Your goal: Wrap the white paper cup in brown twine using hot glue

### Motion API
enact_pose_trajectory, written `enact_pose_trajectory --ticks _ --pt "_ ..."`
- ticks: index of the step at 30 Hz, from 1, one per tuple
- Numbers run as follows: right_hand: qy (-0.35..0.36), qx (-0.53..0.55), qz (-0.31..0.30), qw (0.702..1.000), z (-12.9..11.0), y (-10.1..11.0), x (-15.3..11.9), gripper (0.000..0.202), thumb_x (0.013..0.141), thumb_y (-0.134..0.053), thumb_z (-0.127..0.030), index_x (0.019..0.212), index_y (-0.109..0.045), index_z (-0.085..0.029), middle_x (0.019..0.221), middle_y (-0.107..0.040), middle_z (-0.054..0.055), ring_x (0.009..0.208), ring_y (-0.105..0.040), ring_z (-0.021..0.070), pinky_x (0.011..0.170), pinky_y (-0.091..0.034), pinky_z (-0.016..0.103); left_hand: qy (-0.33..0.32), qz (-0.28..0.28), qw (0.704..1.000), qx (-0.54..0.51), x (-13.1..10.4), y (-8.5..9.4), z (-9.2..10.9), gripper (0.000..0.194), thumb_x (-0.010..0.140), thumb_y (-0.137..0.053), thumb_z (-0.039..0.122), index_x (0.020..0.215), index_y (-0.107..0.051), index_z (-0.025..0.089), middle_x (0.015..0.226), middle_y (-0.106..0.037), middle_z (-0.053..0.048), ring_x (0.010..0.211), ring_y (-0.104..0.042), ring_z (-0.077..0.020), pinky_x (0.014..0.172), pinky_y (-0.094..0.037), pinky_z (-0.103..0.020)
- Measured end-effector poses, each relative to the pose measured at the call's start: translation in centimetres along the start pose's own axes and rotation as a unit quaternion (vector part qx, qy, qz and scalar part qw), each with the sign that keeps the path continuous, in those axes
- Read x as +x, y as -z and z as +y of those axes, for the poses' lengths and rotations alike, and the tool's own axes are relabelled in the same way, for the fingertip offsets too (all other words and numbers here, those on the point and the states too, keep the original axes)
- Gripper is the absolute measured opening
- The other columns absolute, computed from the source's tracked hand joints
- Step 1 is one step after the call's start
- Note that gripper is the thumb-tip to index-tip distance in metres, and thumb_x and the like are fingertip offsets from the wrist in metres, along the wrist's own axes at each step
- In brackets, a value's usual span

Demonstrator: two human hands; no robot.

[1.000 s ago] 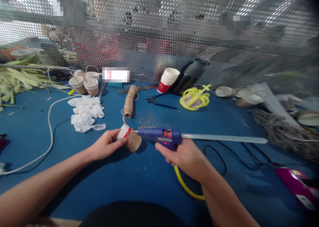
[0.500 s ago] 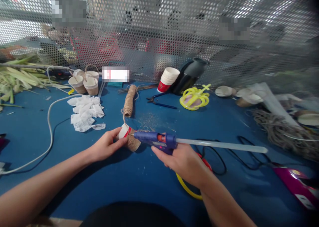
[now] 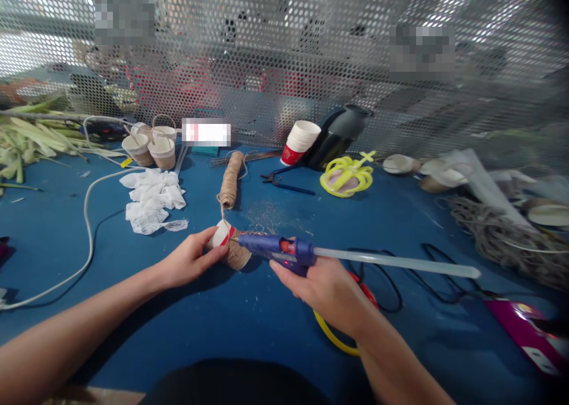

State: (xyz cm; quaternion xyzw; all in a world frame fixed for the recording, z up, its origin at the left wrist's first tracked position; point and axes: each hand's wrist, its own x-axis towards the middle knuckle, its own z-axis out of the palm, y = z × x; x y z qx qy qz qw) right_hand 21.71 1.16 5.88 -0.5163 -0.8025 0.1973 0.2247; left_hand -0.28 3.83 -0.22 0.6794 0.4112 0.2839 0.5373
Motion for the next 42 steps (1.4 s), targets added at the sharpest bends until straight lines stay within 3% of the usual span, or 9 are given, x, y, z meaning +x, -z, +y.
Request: enact_pose_trajectory --ticks 7,17,26,35,42 --pt "-0.019 0.011 -0.004 1.0 0.07 -0.13 0.1 0.013 0.076 -0.05 -0.023 0.08 -0.063 -0.022 0.075 -0.067 0.003 0.074 -0.062 0.0194 0.07 -0.049 0.03 0.007 -0.002 1.0 -0.005 0.01 0.07 0.14 0.038 0.083 -0.045 0.036 0.111 -0.051 0.011 0.097 -0.063 -0.009 0.085 -0.056 -0.0201 0.077 -0.045 -0.03" --pt "-0.019 0.026 -0.006 0.999 -0.05 -0.07 -0.21 0.01 0.073 -0.054 -0.027 0.071 -0.063 -0.023 0.057 -0.061 0.001 0.067 -0.062 0.0194 0.055 -0.048 0.026 0.006 -0.005 1.0 0.011 -0.07 0.11 -0.02 0.038 0.083 -0.044 0.038 0.11 -0.05 0.011 0.093 -0.062 -0.008 0.083 -0.055 -0.0194 0.074 -0.046 -0.03" --pt "-0.119 0.062 -0.013 0.991 0.06 0.08 0.19 0.014 0.074 -0.054 -0.03 0.066 -0.059 -0.021 0.043 -0.054 -0.003 0.053 -0.06 0.017 0.049 -0.046 0.024 -0.012 -0.005 0.998 0.058 -0.36 0.33 0.12 0.036 0.084 -0.044 0.036 0.111 -0.049 0.013 0.094 -0.063 -0.007 0.08 -0.056 -0.0179 0.072 -0.045 -0.027" --pt "-0.082 0.075 -0.007 0.994 0.36 -0.11 0.11 0.013 0.071 -0.055 -0.029 0.061 -0.058 -0.022 0.045 -0.055 -0.002 0.053 -0.059 0.0166 0.046 -0.045 0.024 -0.032 -0.025 0.996 0.074 -0.45 0.53 -0.01 0.035 0.086 -0.042 0.033 0.115 -0.044 0.015 0.099 -0.063 -0.007 0.085 -0.058 -0.0179 0.076 -0.045 -0.026" --pt "-0.096 0.077 -0.015 0.992 0.1 0.17 -0.02 0.015 0.074 -0.053 -0.029 0.063 -0.058 -0.021 0.04 -0.052 -0.004 0.046 -0.056 0.0142 0.044 -0.044 0.023 -0.039 -0.037 0.994 0.1 -0.51 0.76 0.46 0.034 0.086 -0.041 0.033 0.113 -0.045 0.014 0.099 -0.062 -0.008 0.086 -0.057 -0.0189 0.076 -0.045 -0.028"
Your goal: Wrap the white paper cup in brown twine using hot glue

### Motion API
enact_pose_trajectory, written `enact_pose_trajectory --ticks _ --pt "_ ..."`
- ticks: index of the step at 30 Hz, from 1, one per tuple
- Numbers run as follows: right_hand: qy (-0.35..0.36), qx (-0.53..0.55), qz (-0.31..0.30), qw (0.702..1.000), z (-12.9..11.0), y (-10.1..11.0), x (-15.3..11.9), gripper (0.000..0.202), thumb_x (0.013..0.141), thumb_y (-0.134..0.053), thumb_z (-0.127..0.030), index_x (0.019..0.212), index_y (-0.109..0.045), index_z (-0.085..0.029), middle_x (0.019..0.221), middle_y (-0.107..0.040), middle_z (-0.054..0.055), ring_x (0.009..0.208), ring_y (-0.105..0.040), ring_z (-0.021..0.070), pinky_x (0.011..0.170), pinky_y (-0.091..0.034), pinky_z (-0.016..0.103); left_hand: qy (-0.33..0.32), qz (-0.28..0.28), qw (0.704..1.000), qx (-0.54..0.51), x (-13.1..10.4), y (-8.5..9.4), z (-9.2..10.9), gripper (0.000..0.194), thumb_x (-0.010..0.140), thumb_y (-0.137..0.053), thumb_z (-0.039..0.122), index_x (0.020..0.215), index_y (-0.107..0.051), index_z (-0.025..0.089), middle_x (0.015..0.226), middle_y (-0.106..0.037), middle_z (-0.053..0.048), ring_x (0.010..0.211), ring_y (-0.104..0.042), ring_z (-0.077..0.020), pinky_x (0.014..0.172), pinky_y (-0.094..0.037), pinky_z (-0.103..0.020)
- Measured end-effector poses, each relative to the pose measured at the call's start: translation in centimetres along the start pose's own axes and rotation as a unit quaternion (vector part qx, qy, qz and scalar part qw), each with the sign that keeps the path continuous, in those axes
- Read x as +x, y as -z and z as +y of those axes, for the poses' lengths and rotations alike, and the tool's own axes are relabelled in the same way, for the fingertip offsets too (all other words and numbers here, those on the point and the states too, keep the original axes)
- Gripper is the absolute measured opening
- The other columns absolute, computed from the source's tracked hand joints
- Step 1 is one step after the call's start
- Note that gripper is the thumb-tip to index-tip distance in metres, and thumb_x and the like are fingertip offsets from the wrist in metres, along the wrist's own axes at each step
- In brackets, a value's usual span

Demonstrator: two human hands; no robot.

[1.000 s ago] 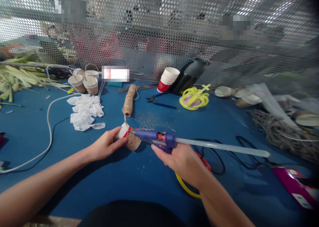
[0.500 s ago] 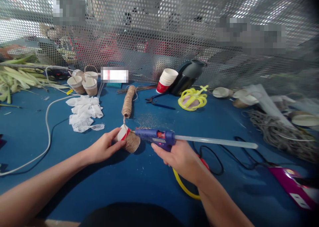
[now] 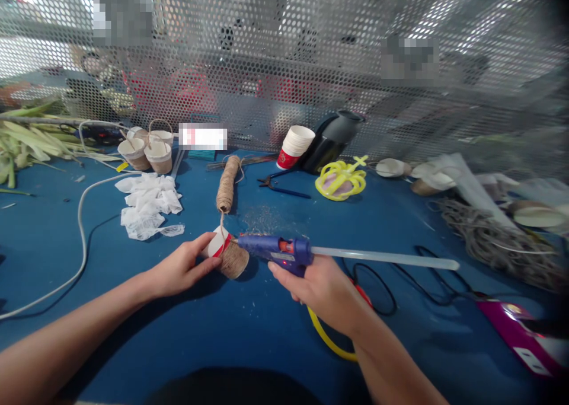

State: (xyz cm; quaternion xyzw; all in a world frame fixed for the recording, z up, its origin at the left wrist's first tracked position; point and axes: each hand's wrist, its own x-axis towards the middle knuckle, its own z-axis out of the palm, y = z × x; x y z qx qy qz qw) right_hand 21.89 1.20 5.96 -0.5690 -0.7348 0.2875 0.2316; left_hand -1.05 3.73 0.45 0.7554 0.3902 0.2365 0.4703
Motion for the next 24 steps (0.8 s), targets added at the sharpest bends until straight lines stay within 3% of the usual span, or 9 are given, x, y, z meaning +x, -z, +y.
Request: enact_pose_trajectory --ticks 6,24 --pt "-0.011 -0.003 0.005 1.0 -0.1 -0.01 -0.11 0.015 0.074 -0.053 -0.029 0.064 -0.058 -0.02 0.041 -0.052 -0.003 0.047 -0.056 0.015 0.047 -0.044 0.024 0.001 0.002 1.0 0.024 -0.09 0.02 0.09 0.035 0.087 -0.039 0.034 0.115 -0.043 0.015 0.092 -0.063 -0.006 0.078 -0.057 -0.0168 0.071 -0.046 -0.027" --pt "-0.061 0.033 -0.027 0.997 -0.71 0.31 -0.01 0.016 0.072 -0.053 -0.028 0.059 -0.054 -0.02 0.035 -0.045 -0.006 0.033 -0.046 0.0108 0.038 -0.039 0.021 -0.016 0.003 1.0 0.023 -0.15 0.01 -0.08 0.036 0.086 -0.041 0.032 0.118 -0.041 0.014 0.097 -0.061 -0.007 0.084 -0.056 -0.0171 0.076 -0.045 -0.027"
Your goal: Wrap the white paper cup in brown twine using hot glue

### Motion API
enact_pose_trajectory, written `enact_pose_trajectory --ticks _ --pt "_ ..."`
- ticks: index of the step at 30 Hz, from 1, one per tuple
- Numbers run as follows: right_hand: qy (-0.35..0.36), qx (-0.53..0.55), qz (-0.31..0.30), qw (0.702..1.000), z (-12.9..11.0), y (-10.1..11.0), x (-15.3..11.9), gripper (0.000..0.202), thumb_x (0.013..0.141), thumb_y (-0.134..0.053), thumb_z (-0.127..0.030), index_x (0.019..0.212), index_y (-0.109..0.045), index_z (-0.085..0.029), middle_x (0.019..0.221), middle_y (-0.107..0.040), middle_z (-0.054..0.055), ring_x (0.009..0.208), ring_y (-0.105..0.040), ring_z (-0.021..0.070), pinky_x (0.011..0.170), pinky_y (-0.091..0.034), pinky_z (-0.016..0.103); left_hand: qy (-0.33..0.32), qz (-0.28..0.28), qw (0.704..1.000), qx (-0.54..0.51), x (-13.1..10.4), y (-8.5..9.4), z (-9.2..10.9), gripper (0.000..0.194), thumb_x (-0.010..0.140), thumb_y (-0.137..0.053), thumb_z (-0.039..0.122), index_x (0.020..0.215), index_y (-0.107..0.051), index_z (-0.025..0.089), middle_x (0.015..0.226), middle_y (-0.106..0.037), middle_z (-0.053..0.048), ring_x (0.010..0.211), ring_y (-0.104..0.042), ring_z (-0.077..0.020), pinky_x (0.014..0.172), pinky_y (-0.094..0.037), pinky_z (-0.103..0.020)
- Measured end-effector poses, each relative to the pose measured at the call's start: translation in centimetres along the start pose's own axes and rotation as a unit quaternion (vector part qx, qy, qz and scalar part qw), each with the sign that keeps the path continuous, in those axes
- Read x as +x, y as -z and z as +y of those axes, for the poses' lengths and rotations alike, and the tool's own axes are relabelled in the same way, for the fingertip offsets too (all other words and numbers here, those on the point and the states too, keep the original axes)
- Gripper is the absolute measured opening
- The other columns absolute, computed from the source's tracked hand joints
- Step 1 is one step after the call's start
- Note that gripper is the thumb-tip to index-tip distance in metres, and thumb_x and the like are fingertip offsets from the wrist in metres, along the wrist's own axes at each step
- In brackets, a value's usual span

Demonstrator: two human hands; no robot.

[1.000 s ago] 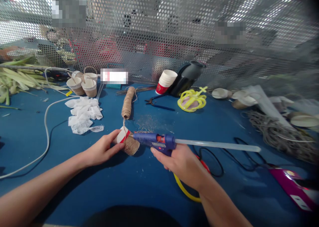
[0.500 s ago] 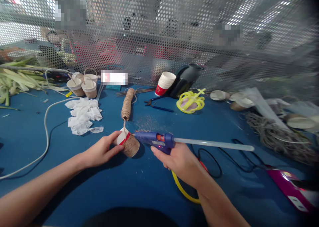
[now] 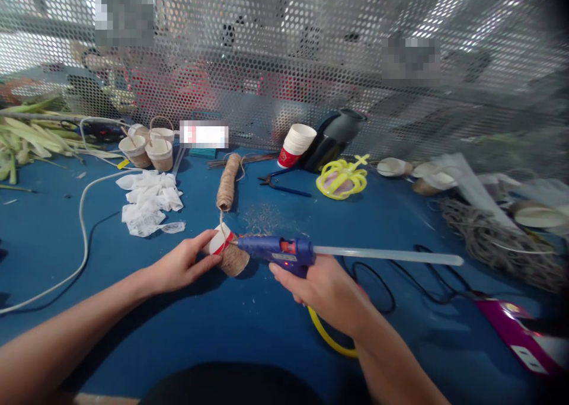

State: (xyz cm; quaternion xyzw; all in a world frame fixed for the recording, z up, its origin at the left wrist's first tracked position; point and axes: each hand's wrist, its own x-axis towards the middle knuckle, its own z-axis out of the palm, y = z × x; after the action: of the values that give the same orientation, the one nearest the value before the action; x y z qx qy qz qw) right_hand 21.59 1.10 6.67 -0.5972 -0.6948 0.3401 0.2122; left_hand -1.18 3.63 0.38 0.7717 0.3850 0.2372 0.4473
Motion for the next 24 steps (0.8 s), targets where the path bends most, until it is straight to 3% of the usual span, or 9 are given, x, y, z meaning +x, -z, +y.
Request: enact_pose_trajectory --ticks 7,16,24 --pt "-0.046 0.007 0.004 0.999 0.1 -0.1 0.0 0.019 0.072 -0.053 -0.032 0.058 -0.053 -0.019 0.035 -0.045 -0.006 0.032 -0.046 0.0106 0.036 -0.038 0.021 0.003 -0.001 1.0 0.002 0.1 0.1 0.2 0.034 0.087 -0.04 0.032 0.115 -0.043 0.013 0.095 -0.061 -0.007 0.082 -0.056 -0.0169 0.074 -0.045 -0.026" --pt "0.019 -0.038 0.03 0.999 0.3 0.0 -0.2 0.016 0.072 -0.054 -0.033 0.062 -0.058 -0.02 0.038 -0.05 -0.004 0.041 -0.053 0.0139 0.042 -0.042 0.023 -0.004 -0.005 1.0 -0.008 0.0 0.1 0.0 0.036 0.087 -0.041 0.033 0.117 -0.041 0.015 0.097 -0.061 -0.008 0.084 -0.057 -0.0178 0.075 -0.046 -0.029" --pt "0.019 -0.065 0.02 0.997 1.2 -0.1 -0.4 0.02 0.073 -0.054 -0.032 0.056 -0.055 -0.021 0.036 -0.049 -0.005 0.033 -0.048 0.012 0.037 -0.04 0.023 -0.01 -0.003 1.0 -0.01 0.0 0.0 0.0 0.034 0.086 -0.041 0.032 0.117 -0.042 0.016 0.099 -0.061 -0.007 0.085 -0.057 -0.0178 0.076 -0.046 -0.029"
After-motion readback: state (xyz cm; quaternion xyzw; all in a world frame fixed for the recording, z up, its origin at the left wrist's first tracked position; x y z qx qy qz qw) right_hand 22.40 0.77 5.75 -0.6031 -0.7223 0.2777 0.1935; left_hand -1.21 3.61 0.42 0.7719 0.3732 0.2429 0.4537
